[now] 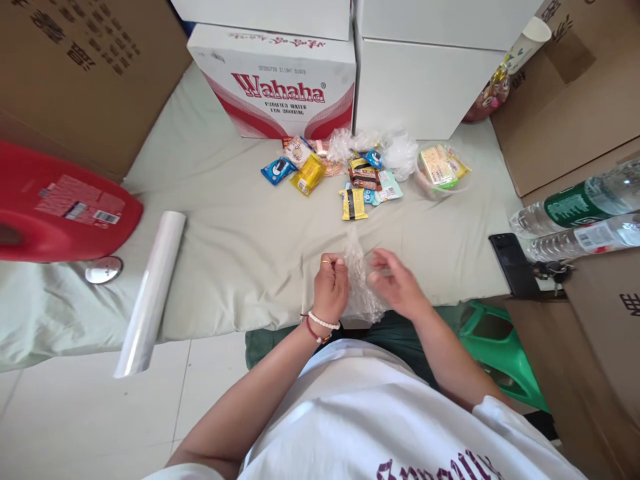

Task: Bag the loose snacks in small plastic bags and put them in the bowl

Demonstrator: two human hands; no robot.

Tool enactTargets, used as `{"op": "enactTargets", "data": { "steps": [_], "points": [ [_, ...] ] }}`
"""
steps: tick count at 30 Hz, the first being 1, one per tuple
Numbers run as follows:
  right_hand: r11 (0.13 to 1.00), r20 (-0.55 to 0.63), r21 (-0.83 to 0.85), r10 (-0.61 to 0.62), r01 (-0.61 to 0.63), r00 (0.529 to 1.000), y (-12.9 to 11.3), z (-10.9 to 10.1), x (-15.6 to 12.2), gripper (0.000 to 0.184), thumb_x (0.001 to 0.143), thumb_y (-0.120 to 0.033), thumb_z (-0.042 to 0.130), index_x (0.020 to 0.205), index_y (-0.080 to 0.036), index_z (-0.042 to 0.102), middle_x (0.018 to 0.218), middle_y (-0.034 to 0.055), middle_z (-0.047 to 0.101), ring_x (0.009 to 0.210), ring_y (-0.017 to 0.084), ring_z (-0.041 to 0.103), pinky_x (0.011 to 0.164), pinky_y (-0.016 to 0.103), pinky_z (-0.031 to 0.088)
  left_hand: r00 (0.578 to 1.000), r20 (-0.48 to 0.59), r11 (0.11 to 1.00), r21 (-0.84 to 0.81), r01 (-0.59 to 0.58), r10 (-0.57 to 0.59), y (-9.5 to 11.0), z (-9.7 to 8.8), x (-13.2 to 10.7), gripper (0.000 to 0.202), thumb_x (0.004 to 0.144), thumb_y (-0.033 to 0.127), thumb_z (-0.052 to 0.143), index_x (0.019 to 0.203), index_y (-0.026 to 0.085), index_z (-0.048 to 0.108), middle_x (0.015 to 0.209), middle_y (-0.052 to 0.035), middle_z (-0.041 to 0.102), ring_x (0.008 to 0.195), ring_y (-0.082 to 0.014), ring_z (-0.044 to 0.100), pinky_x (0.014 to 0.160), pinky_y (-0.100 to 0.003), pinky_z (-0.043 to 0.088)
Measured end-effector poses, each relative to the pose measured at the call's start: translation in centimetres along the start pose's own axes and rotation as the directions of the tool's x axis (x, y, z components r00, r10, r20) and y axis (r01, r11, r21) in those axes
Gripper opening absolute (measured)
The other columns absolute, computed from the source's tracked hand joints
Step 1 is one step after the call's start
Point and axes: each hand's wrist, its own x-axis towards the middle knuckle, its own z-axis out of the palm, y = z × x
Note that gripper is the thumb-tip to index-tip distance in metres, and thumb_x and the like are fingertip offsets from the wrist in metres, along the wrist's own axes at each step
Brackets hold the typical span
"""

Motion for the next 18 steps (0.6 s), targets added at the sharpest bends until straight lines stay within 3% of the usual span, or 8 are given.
{"op": "enactTargets", "data": {
  "steps": [2,4,6,9,13,18],
  "points": [
    [0.998,0.085,0.045,0.034,-0.038,0.996,0.4,1.6,0.2,0.069,0.072,-0.057,0.085,0.128,-0.023,0.064,0.112,0.0075,0.072,0.101,0.022,0.067,0.081,0.033,0.057,0.999,-0.001,0.999,0.037,-0.036,0.036,-0.1,0.3,0.1,0.030,0.105,0.054,0.046,0.096,0.026,0.046,0.068,0.0051,0.051,0.054,-0.0133,0.050,0.054,-0.027,0.041],
    [0.989,0.058,0.112,0.086,-0.093,0.995,0.8,1.9,1.0,0.053,0.075,-0.057,0.080,0.114,-0.022,0.068,0.093,0.0033,0.071,0.084,0.019,0.066,0.072,0.031,0.056,0.999,-0.032,1.000,0.016,-0.011,0.012,-0.5,0.0,0.8,0.029,0.105,0.054,0.046,0.098,0.026,0.044,0.068,0.0062,0.050,0.051,-0.0128,0.048,0.052,-0.026,0.040],
    [0.970,-0.044,0.205,0.139,-0.127,0.989,1.0,0.9,2.1,0.042,0.079,-0.058,0.073,0.100,-0.022,0.067,0.079,0.0002,0.066,0.069,0.016,0.061,0.058,0.027,0.050,0.995,-0.095,1.000,-0.009,0.025,-0.026,-1.1,-0.9,1.9,0.028,0.105,0.054,0.045,0.100,0.026,0.043,0.068,0.0078,0.048,0.048,-0.0117,0.045,0.049,-0.025,0.039],
    [0.950,-0.168,0.280,0.193,-0.141,0.967,1.1,-1.2,3.3,0.042,0.075,-0.058,0.075,0.094,-0.022,0.064,0.076,-0.0015,0.063,0.056,0.013,0.053,0.044,0.024,0.038,0.977,-0.214,0.998,0.068,0.012,0.003,-2.1,-3.0,3.7,0.027,0.104,0.052,0.049,0.098,0.026,0.044,0.070,0.0077,0.049,0.051,-0.0112,0.046,0.053,-0.025,0.041],
    [0.958,-0.188,0.244,0.202,-0.154,0.961,1.5,-2.5,3.8,0.042,0.074,-0.058,0.075,0.091,-0.021,0.064,0.073,-0.0028,0.061,0.046,0.009,0.044,0.040,0.025,0.031,0.954,-0.282,0.963,0.268,-0.020,0.098,-2.8,-5.2,5.8,0.021,0.102,0.044,0.053,0.093,0.025,0.047,0.074,0.0048,0.054,0.063,-0.0139,0.055,0.064,-0.027,0.045],
    [0.969,-0.213,0.188,0.202,-0.163,0.956,2.8,-2.5,3.6,0.041,0.077,-0.059,0.073,0.091,-0.021,0.065,0.071,-0.0030,0.060,0.045,0.010,0.044,0.043,0.026,0.033,0.912,-0.375,0.894,0.447,0.019,0.169,-2.8,-6.1,7.7,0.014,0.097,0.036,0.055,0.094,0.024,0.049,0.081,0.0011,0.058,0.072,-0.0166,0.058,0.075,-0.033,0.048]
  ]
}}
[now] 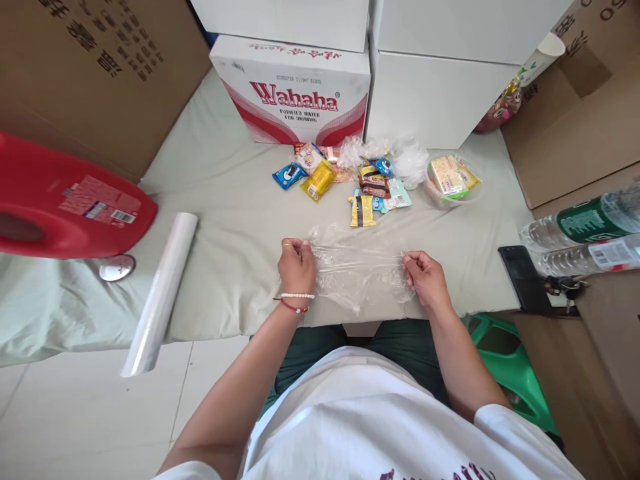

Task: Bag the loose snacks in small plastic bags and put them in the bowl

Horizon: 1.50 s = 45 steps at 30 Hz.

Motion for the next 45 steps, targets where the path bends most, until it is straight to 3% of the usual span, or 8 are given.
{"op": "enactTargets", "data": {
  "steps": [6,10,12,14,20,30,39,45],
  "points": [
    [0.996,-0.031,-0.078,-0.053,0.051,0.998,1.2,0.2,-0.2,0.037,0.085,-0.057,0.067,0.095,-0.022,0.066,0.074,-0.0016,0.063,0.049,0.011,0.048,0.049,0.027,0.040,0.877,-0.278,0.916,0.202,-0.346,0.392,0.9,0.0,-1.5,0.034,0.096,0.034,0.058,0.122,0.012,0.057,0.123,-0.0210,0.060,0.120,-0.0301,0.059,0.104,-0.050,0.047],
    [0.995,-0.019,-0.085,-0.054,0.052,0.998,1.5,0.0,0.0,0.036,0.086,-0.057,0.067,0.094,-0.022,0.066,0.075,-0.0012,0.063,0.050,0.012,0.048,0.049,0.027,0.040,0.632,0.226,0.601,0.195,-0.775,0.741,1.4,-1.1,-3.4,0.032,0.100,0.039,0.058,0.124,0.020,0.065,0.123,-0.0144,0.070,0.136,-0.0323,0.056,0.125,-0.063,0.022],
    [0.996,-0.019,-0.080,-0.051,0.049,0.999,1.5,-0.5,0.2,0.037,0.085,-0.058,0.067,0.095,-0.022,0.066,0.075,-0.0015,0.063,0.049,0.011,0.047,0.049,0.027,0.039,0.468,0.520,0.496,0.096,-0.863,0.714,0.9,-1.8,-3.6,0.047,0.100,0.052,0.058,0.138,0.024,0.062,0.137,-0.0145,0.069,0.145,-0.0349,0.051,0.128,-0.071,0.003],
    [0.995,-0.022,-0.088,-0.047,0.044,0.999,1.5,-1.3,0.4,0.039,0.084,-0.059,0.069,0.094,-0.022,0.067,0.074,-0.0019,0.062,0.049,0.011,0.046,0.049,0.027,0.038,0.412,0.668,0.487,0.084,-0.869,0.620,0.0,-2.7,-3.3,0.076,0.095,0.070,0.057,0.153,0.022,0.051,0.156,-0.0202,0.056,0.152,-0.0398,0.042,0.124,-0.076,-0.008],
    [0.993,0.027,-0.089,0.074,-0.071,0.997,0.4,-3.8,0.4,0.047,0.069,-0.061,0.081,0.087,-0.019,0.068,0.067,-0.0020,0.061,0.050,0.010,0.043,0.048,0.025,0.033,0.378,0.807,0.497,0.122,-0.859,0.455,-2.3,-4.8,-1.9,0.128,0.075,0.097,0.051,0.167,0.012,0.025,0.172,-0.0282,0.024,0.160,-0.0450,0.027,0.123,-0.076,-0.010],
    [0.839,0.044,-0.536,-0.080,0.091,0.996,-1.9,-6.8,4.6,0.027,0.078,-0.047,0.070,0.086,-0.021,0.074,0.081,0.0038,0.073,0.072,0.019,0.063,0.067,0.031,0.046,0.499,0.788,0.538,0.260,-0.802,0.361,-2.0,-5.7,-2.7,0.126,0.073,0.093,0.059,0.166,0.011,0.032,0.172,-0.0272,0.023,0.160,-0.0477,0.025,0.125,-0.076,-0.002],
    [0.337,0.330,-0.823,-0.372,0.458,0.868,-9.8,4.4,14.7,0.051,0.092,-0.022,0.057,0.143,-0.019,0.062,0.141,0.0143,0.064,0.115,0.031,0.065,0.094,0.039,0.051,0.507,0.784,0.548,0.264,-0.794,0.358,-2.2,-5.6,-2.7,0.124,0.073,0.094,0.055,0.165,0.014,0.035,0.173,-0.0236,0.023,0.160,-0.0457,0.024,0.127,-0.073,-0.005],
    [0.089,0.479,-0.865,-0.145,0.493,0.866,-12.9,8.5,18.6,0.049,0.092,-0.028,0.066,0.140,-0.018,0.063,0.139,0.0170,0.064,0.113,0.032,0.066,0.092,0.038,0.053,0.509,0.783,0.575,0.245,-0.781,0.358,-2.0,-5.6,-2.7,0.127,0.071,0.095,0.059,0.165,0.013,0.035,0.173,-0.0233,0.022,0.161,-0.0452,0.024,0.127,-0.073,-0.007]
  ]
}}
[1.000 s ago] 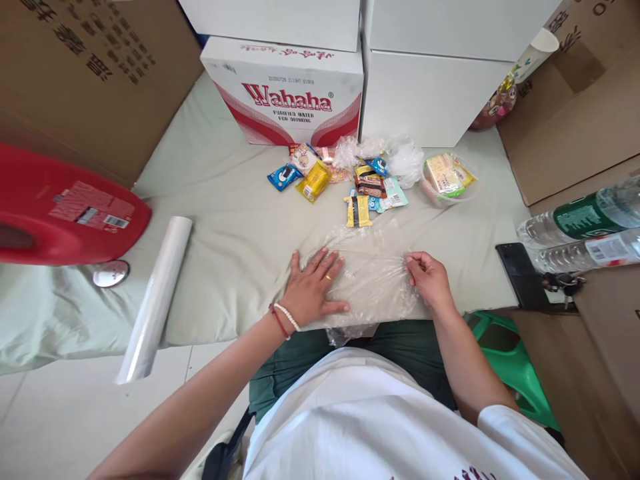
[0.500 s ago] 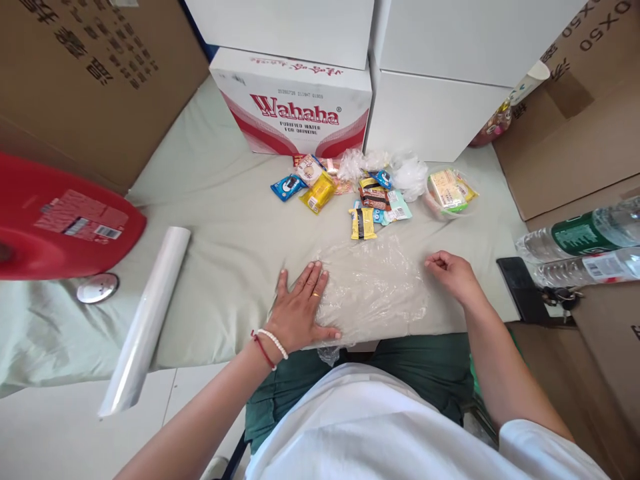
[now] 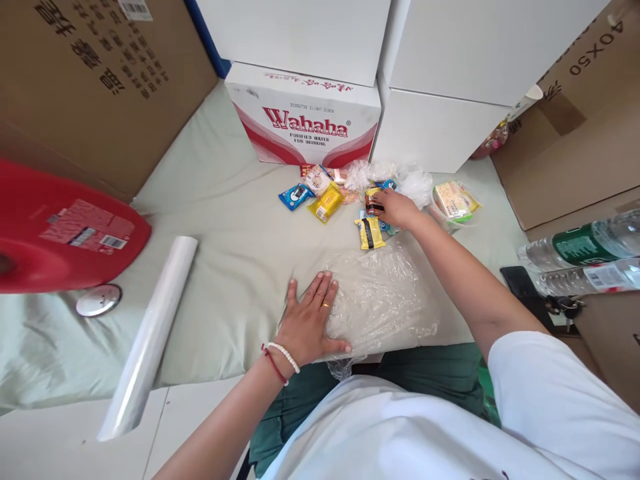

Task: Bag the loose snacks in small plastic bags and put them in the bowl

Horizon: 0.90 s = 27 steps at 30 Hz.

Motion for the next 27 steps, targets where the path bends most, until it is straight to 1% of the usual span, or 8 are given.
{"op": "enactTargets", "data": {
  "steps": [3,5,8,13,17,21,24,27],
  "points": [
    [0.991,-0.017,-0.021,0.132,-0.133,0.991,-0.5,-1.0,-0.7,0.047,0.089,-0.044,0.073,0.125,-0.015,0.070,0.126,0.0200,0.070,0.106,0.034,0.068,0.082,0.037,0.053,1.000,-0.007,1.000,-0.013,-0.005,0.005,0.0,-0.1,0.0,0.127,0.070,0.094,0.060,0.165,0.014,0.036,0.173,-0.0233,0.023,0.161,-0.0461,0.024,0.127,-0.074,-0.004],
    [0.976,-0.037,0.052,0.213,-0.211,0.976,-1.2,-1.2,-1.8,0.045,0.089,-0.049,0.072,0.117,-0.014,0.072,0.117,0.0194,0.073,0.102,0.033,0.070,0.079,0.035,0.052,1.000,-0.016,1.000,-0.016,-0.008,0.008,0.1,-0.1,0.1,0.125,0.070,0.092,0.062,0.165,0.014,0.036,0.173,-0.0231,0.023,0.161,-0.0469,0.023,0.127,-0.075,-0.003],
    [0.959,0.001,0.162,0.233,-0.231,0.972,-2.9,-0.5,-3.5,0.042,0.092,-0.052,0.066,0.110,-0.016,0.074,0.111,0.0180,0.076,0.100,0.032,0.071,0.079,0.034,0.051,1.000,-0.020,1.000,-0.015,-0.009,0.009,0.1,-0.2,0.1,0.123,0.071,0.090,0.064,0.165,0.015,0.037,0.173,-0.0227,0.025,0.161,-0.0472,0.023,0.127,-0.075,-0.002],
    [0.960,0.055,0.145,0.233,-0.239,0.971,-5.7,1.5,-5.2,0.077,0.085,-0.060,0.074,0.145,-0.015,0.057,0.136,0.0226,0.067,0.118,0.037,0.067,0.088,0.038,0.053,1.000,0.015,1.000,-0.018,-0.003,0.003,0.2,-0.5,0.2,0.122,0.074,0.089,0.062,0.165,0.013,0.034,0.174,-0.0228,0.022,0.161,-0.0449,0.023,0.127,-0.075,-0.004],
    [0.977,0.067,0.110,0.177,-0.183,0.982,-5.4,1.7,-5.9,0.069,0.084,-0.040,0.075,0.146,-0.019,0.056,0.131,0.0176,0.071,0.115,0.037,0.069,0.088,0.039,0.053,1.000,0.028,1.000,-0.001,0.002,-0.002,0.2,-0.6,0.2,0.123,0.074,0.090,0.062,0.166,0.015,0.033,0.174,-0.0227,0.022,0.162,-0.0444,0.022,0.126,-0.075,-0.004],
    [0.981,-0.023,0.145,0.131,-0.126,0.991,-3.2,0.4,-7.7,0.064,0.084,-0.028,0.070,0.146,-0.021,0.056,0.136,0.0160,0.068,0.114,0.036,0.067,0.088,0.039,0.053,1.000,0.029,1.000,0.009,0.000,-0.001,0.1,-0.6,0.2,0.123,0.075,0.089,0.062,0.167,0.014,0.030,0.174,-0.0235,0.021,0.162,-0.0447,0.022,0.126,-0.075,-0.005],
    [0.971,-0.108,0.230,-0.041,0.065,0.993,-2.1,-0.9,-10.6,0.071,0.082,-0.027,0.070,0.151,-0.021,0.053,0.140,0.0130,0.065,0.120,0.034,0.063,0.096,0.039,0.051,0.999,0.032,1.000,0.014,-0.005,0.005,0.1,-0.6,0.2,0.122,0.074,0.088,0.064,0.167,0.014,0.031,0.174,-0.0238,0.022,0.162,-0.0451,0.021,0.126,-0.074,-0.005],
    [0.929,-0.135,0.280,-0.211,0.242,0.968,-1.8,-1.9,-14.2,0.073,0.083,-0.028,0.070,0.153,-0.023,0.051,0.139,0.0105,0.065,0.122,0.033,0.062,0.100,0.040,0.051,0.999,0.041,1.000,0.023,-0.002,0.001,0.2,-0.7,0.2,0.122,0.074,0.087,0.065,0.167,0.015,0.032,0.174,-0.0239,0.022,0.162,-0.0458,0.019,0.126,-0.074,-0.004]
  ]
}}
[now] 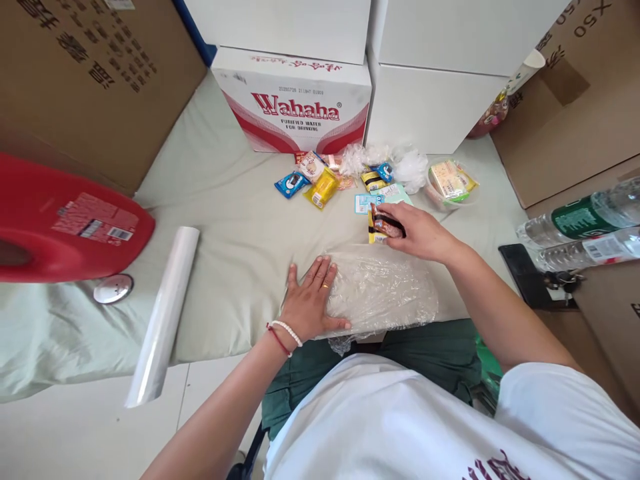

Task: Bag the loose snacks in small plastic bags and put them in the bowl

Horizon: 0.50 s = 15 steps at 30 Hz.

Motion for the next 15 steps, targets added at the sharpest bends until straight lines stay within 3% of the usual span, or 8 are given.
{"op": "enactTargets", "data": {
  "steps": [2,4,7,9,11,13,15],
  "points": [
    [0.999,-0.016,0.007,-0.037,0.037,0.999,-0.4,-0.7,-2.0,0.072,0.085,-0.029,0.070,0.154,-0.026,0.051,0.137,0.0095,0.066,0.121,0.033,0.063,0.099,0.041,0.052,1.000,0.014,1.000,-0.002,0.009,-0.009,0.0,0.0,0.1,0.123,0.074,0.087,0.065,0.167,0.015,0.030,0.174,-0.0238,0.021,0.162,-0.0458,0.019,0.126,-0.075,-0.004],
    [1.000,-0.139,-0.020,0.000,-0.003,0.990,-0.1,-1.6,-3.6,0.069,0.087,-0.031,0.069,0.154,-0.027,0.051,0.136,0.0098,0.066,0.121,0.034,0.064,0.098,0.043,0.054,0.999,0.029,1.000,-0.008,0.018,-0.017,0.1,-0.1,0.2,0.125,0.074,0.087,0.065,0.168,0.014,0.028,0.174,-0.0235,0.019,0.162,-0.0457,0.020,0.126,-0.075,-0.005],
    [0.990,-0.438,-0.021,0.114,-0.137,0.892,1.1,-3.4,-5.2,0.070,0.089,-0.039,0.069,0.156,-0.027,0.050,0.140,0.0126,0.062,0.128,0.037,0.060,0.101,0.049,0.054,0.999,0.045,1.000,-0.008,0.030,-0.029,0.1,-0.1,0.3,0.127,0.073,0.086,0.066,0.168,0.013,0.025,0.175,-0.0237,0.017,0.162,-0.0455,0.019,0.125,-0.075,-0.006],
    [0.989,-0.515,0.043,0.146,-0.144,0.844,1.4,-4.5,-6.3,0.075,0.089,-0.044,0.071,0.159,-0.028,0.046,0.143,0.0128,0.061,0.131,0.038,0.059,0.104,0.052,0.053,0.998,0.050,0.999,0.000,0.037,-0.037,0.1,-0.1,0.4,0.128,0.072,0.084,0.068,0.169,0.013,0.023,0.175,-0.0243,0.016,0.162,-0.0453,0.019,0.125,-0.075,-0.006],
    [0.990,-0.424,0.129,0.108,-0.057,0.899,0.6,-4.8,-7.3,0.076,0.090,-0.046,0.071,0.160,-0.029,0.046,0.142,0.0113,0.062,0.129,0.036,0.060,0.103,0.051,0.054,0.998,0.052,0.999,0.010,0.039,-0.039,0.1,0.0,0.4,0.129,0.073,0.082,0.069,0.169,0.012,0.021,0.174,-0.0250,0.016,0.162,-0.0456,0.019,0.125,-0.076,-0.005],
    [0.975,-0.201,0.214,-0.021,0.065,0.979,-1.0,-4.1,-8.2,0.070,0.091,-0.042,0.069,0.157,-0.032,0.049,0.136,0.0097,0.065,0.124,0.032,0.064,0.101,0.046,0.056,0.998,0.049,0.999,0.021,0.036,-0.037,0.0,0.1,0.4,0.129,0.073,0.082,0.069,0.169,0.012,0.020,0.174,-0.0259,0.016,0.162,-0.0462,0.019,0.125,-0.077,-0.003],
    [0.949,0.050,0.265,-0.191,0.172,0.980,-2.6,-2.4,-8.5,0.065,0.092,-0.034,0.067,0.155,-0.033,0.053,0.131,0.0087,0.068,0.115,0.029,0.068,0.095,0.039,0.056,0.998,0.052,0.999,0.030,0.033,-0.034,0.0,0.2,0.5,0.130,0.072,0.084,0.068,0.169,0.012,0.020,0.174,-0.0265,0.016,0.162,-0.0467,0.019,0.124,-0.077,-0.002]
  ]
}}
